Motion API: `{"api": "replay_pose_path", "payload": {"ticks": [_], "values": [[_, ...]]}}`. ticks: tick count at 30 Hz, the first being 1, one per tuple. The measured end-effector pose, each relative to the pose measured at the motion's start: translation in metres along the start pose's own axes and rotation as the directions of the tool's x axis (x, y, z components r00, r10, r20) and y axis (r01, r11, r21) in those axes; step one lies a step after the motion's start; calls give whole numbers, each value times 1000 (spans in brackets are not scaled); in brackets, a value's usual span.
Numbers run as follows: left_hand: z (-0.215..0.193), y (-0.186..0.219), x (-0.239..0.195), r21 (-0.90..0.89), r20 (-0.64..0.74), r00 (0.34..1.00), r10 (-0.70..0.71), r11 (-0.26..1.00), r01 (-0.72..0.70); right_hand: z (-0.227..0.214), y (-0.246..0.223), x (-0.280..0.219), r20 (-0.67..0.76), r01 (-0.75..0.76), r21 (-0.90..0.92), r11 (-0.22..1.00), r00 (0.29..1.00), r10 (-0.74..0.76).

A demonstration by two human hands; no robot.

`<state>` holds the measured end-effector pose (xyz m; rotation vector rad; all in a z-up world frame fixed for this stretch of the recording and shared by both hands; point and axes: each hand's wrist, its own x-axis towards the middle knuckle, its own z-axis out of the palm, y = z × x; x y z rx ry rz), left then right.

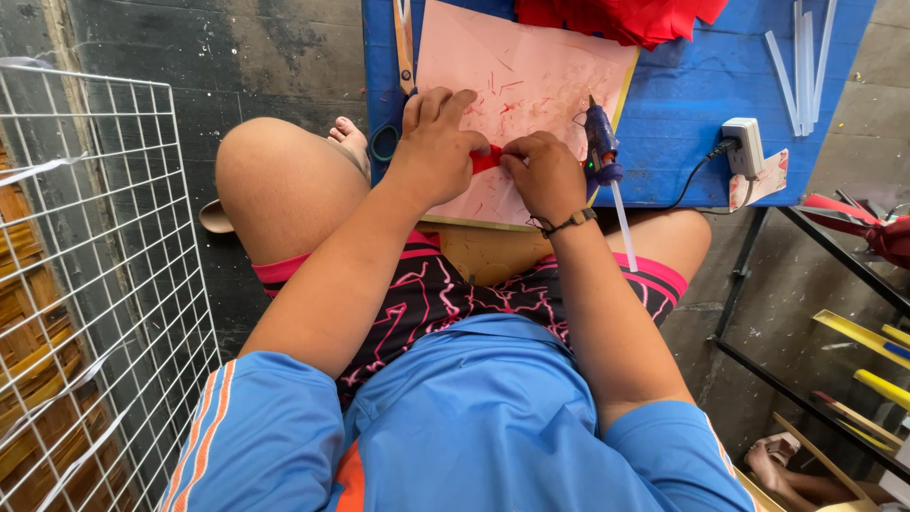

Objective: The person sits on the floor and repeatedly folds red paper pieces, trims them with scissors, and applies hot glue to seal the edges. The person handles red paper, scissors, and a hot glue gun throughout the process.

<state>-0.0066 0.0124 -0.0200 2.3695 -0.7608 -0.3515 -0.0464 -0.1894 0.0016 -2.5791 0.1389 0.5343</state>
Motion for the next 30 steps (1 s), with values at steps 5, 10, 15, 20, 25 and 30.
{"api": "replay_pose_path", "payload": {"ticks": [5,10,15,20,25,30], "values": [[-2,0,0,6,22,1000,-4,1000,4,5,-1,1,-36,-22,-56,998,999,20],[-2,1,-1,17,5,1000,4,1000,-4,5,-5,-2,-43,-6,-114,993,999,2],[-13,13,3,-23,56,998,4,1000,-3,10,2,-3,-67,45,-161,986,996,-57],[-15,20,8,191,255,962,-103,980,55,7,0,-3,-48,32,-94,995,998,-36],[-24,23,8,187,291,950,-111,981,57,2,-2,0,-3,-27,-21,999,1000,27],[-27,25,11,171,342,930,-135,982,79,0,-8,1,13,-55,-59,997,998,55]]}}
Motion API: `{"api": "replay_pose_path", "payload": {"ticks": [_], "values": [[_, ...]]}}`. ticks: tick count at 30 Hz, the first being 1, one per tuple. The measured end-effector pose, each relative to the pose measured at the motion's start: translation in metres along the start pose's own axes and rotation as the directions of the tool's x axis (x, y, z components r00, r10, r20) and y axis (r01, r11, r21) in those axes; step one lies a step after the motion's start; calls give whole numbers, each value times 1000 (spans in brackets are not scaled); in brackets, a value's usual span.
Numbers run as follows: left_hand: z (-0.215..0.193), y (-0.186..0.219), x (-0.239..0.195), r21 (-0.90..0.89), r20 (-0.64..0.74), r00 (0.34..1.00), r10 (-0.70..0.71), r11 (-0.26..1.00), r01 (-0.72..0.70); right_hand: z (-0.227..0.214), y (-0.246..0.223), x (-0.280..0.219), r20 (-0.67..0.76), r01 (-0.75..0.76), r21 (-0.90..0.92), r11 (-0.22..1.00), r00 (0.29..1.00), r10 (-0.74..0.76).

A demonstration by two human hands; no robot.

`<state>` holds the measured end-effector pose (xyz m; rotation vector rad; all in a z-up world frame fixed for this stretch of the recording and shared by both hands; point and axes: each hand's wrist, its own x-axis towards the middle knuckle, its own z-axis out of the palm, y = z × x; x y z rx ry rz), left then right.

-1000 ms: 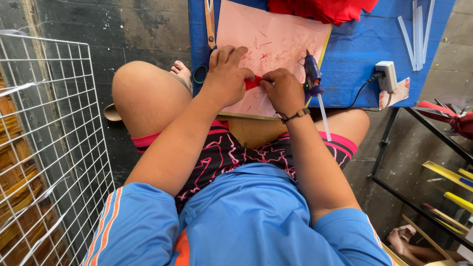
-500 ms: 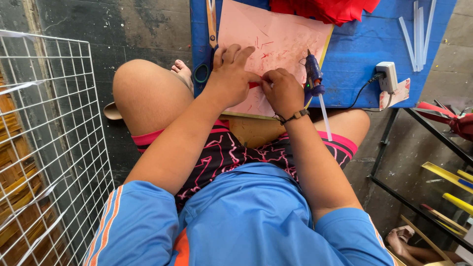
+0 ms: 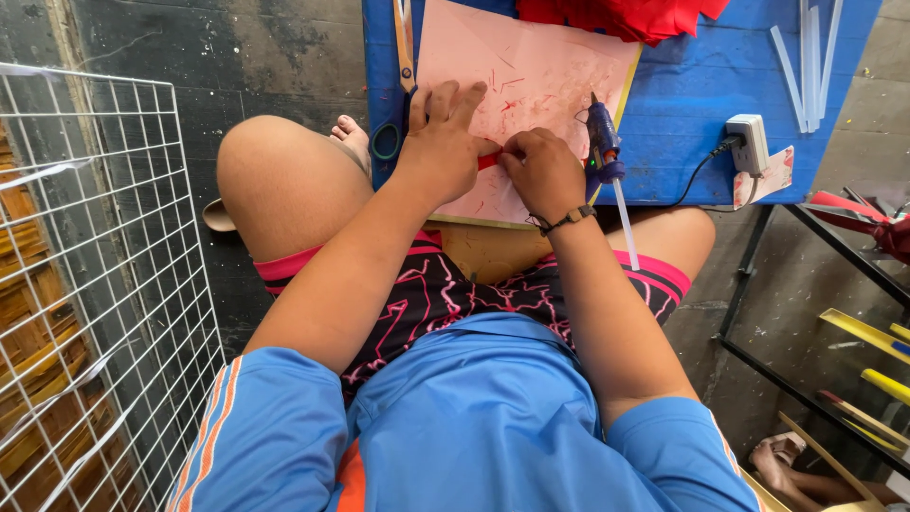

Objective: The person sits on the floor and repeatedly folds red paper pieces, trims them with scissors, and applies hot glue to seal the edges. The person handles red paper, scissors, and a hot glue gun throughout the process.

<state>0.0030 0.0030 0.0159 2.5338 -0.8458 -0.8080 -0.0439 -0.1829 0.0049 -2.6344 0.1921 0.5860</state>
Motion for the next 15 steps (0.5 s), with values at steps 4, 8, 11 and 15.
{"api": "replay_pose_path", "payload": {"ticks": [4,8,11,15], "values": [[5,-3,1,11,-36,999,2,1000,-1,9,4,-1,-46,100,-127,987,993,-107],[1,-1,0,-3,-24,1000,0,1000,0,7,6,-2,-47,126,-136,983,990,-134],[3,-1,-1,23,-51,999,8,1000,-7,-4,1,1,52,-22,50,998,998,20],[0,-1,-1,-12,-61,998,26,1000,-27,-1,-1,0,23,-28,18,999,999,28]]}}
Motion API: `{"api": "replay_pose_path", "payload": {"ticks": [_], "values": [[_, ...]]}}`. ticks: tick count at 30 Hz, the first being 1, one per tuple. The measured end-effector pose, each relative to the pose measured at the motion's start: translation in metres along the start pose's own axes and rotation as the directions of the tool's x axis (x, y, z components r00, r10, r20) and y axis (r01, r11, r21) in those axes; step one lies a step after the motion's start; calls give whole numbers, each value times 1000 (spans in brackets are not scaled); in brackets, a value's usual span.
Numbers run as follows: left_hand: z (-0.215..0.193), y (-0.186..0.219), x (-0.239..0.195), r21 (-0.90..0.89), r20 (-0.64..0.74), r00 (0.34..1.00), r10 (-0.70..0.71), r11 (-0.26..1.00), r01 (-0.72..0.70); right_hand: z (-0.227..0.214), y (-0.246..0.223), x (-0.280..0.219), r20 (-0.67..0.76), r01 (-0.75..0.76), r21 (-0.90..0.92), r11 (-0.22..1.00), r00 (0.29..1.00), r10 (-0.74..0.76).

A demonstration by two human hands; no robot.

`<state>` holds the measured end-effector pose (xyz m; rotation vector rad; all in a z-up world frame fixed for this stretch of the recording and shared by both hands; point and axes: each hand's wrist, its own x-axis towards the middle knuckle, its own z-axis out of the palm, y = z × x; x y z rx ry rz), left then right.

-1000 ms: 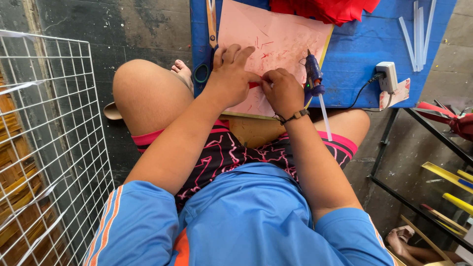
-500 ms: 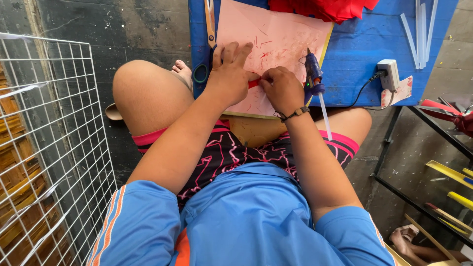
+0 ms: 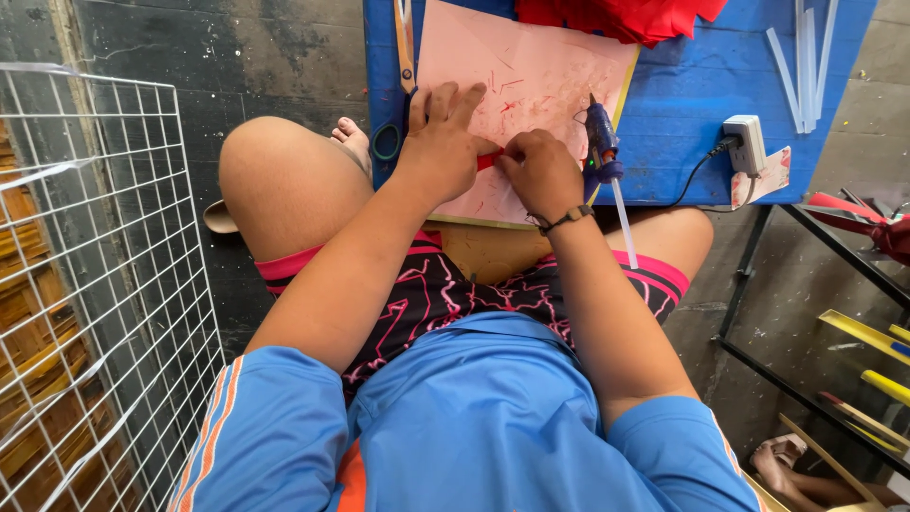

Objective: The person sits on the floor and repeatedly folds red paper pieces, trims them with scissors, and applies hot glue to seal the edges. The person handles red paper, scissors, and a hot glue gun throughout the process.

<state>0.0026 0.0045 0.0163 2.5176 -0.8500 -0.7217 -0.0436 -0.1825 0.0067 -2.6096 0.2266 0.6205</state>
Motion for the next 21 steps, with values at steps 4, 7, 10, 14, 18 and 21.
{"api": "replay_pose_path", "payload": {"ticks": [4,7,10,14,18,21], "values": [[0,0,0,-15,9,1000,-13,1000,13,-2,2,0,-3,19,5,1000,1000,-19],[-1,-1,0,-53,-1,1000,-22,998,22,-6,5,-6,-15,-27,155,988,999,29],[-7,5,0,-63,31,999,-31,998,33,-8,6,-20,-98,-18,240,971,994,43],[-3,6,-3,7,5,1000,-22,1000,22,-13,1,-47,-121,23,273,962,993,11],[6,3,-3,47,-27,1000,-6,999,8,-10,3,-84,-153,121,289,950,985,-79],[19,-1,3,-17,-90,996,16,1000,-18,3,15,-102,-104,18,305,952,994,15]]}}
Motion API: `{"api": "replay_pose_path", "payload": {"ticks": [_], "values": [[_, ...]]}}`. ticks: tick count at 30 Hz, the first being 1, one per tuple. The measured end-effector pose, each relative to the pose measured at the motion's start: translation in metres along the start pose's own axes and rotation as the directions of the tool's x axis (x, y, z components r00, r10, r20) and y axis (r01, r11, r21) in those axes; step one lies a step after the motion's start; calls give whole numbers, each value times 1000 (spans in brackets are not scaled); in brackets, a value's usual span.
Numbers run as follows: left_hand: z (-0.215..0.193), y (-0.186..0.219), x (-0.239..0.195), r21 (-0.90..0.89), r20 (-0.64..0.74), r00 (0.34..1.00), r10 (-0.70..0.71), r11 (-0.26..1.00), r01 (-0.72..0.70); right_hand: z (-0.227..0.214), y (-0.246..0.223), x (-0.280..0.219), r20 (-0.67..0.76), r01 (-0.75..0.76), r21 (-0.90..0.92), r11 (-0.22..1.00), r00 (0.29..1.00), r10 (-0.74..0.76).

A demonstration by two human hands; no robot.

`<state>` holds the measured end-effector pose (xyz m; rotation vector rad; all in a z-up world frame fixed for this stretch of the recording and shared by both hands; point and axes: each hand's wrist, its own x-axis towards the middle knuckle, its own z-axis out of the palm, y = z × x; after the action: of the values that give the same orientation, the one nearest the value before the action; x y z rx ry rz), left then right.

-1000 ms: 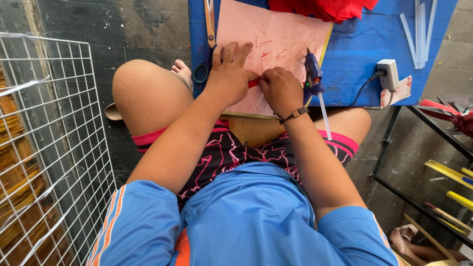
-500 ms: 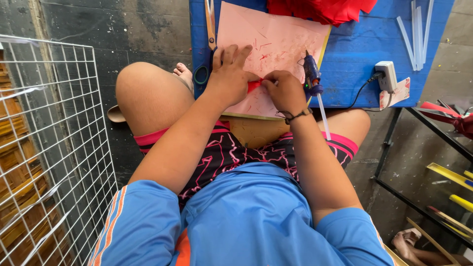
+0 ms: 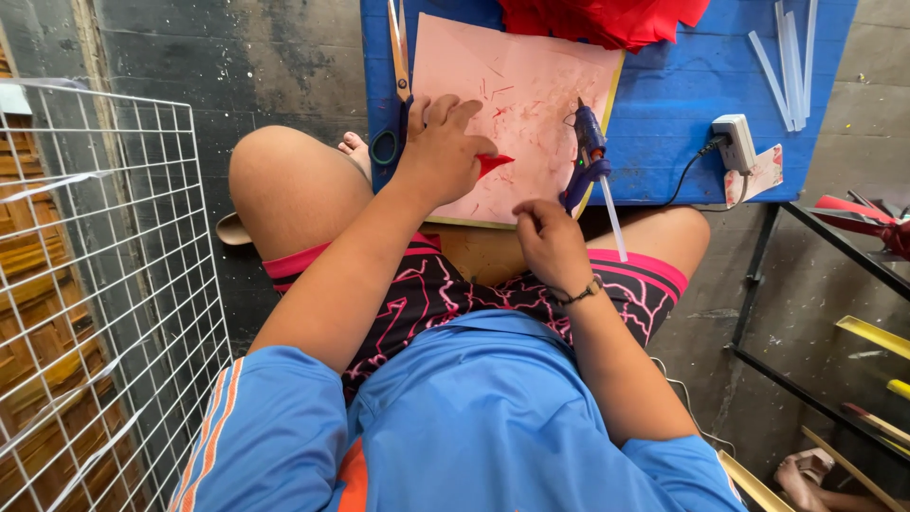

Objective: The person sits on the floor and repeatedly folds red paper pieces, trims them with scissors, and applies hot glue to seal the edges. The person handles red paper, scissors, and a hot glue gun throughout the process.

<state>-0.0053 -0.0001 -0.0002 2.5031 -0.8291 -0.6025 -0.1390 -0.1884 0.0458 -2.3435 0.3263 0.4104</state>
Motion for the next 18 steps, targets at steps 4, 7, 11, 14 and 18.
{"api": "replay_pose_path", "payload": {"ticks": [4,7,11,14,18], "values": [[18,-4,17,-58,-187,981,-49,998,39,16,46,-13,81,-130,-114,985,987,140],[6,6,21,18,-123,989,-87,996,90,23,55,-20,113,-160,-87,983,979,170],[31,-2,38,46,-61,993,-103,993,106,4,12,-24,99,-200,29,979,975,197],[11,2,19,-382,142,953,-267,874,301,-10,-1,-26,17,-140,264,954,990,140],[-49,30,-29,-725,182,953,-241,622,295,-12,-10,-20,-49,-76,642,763,989,139]]}}
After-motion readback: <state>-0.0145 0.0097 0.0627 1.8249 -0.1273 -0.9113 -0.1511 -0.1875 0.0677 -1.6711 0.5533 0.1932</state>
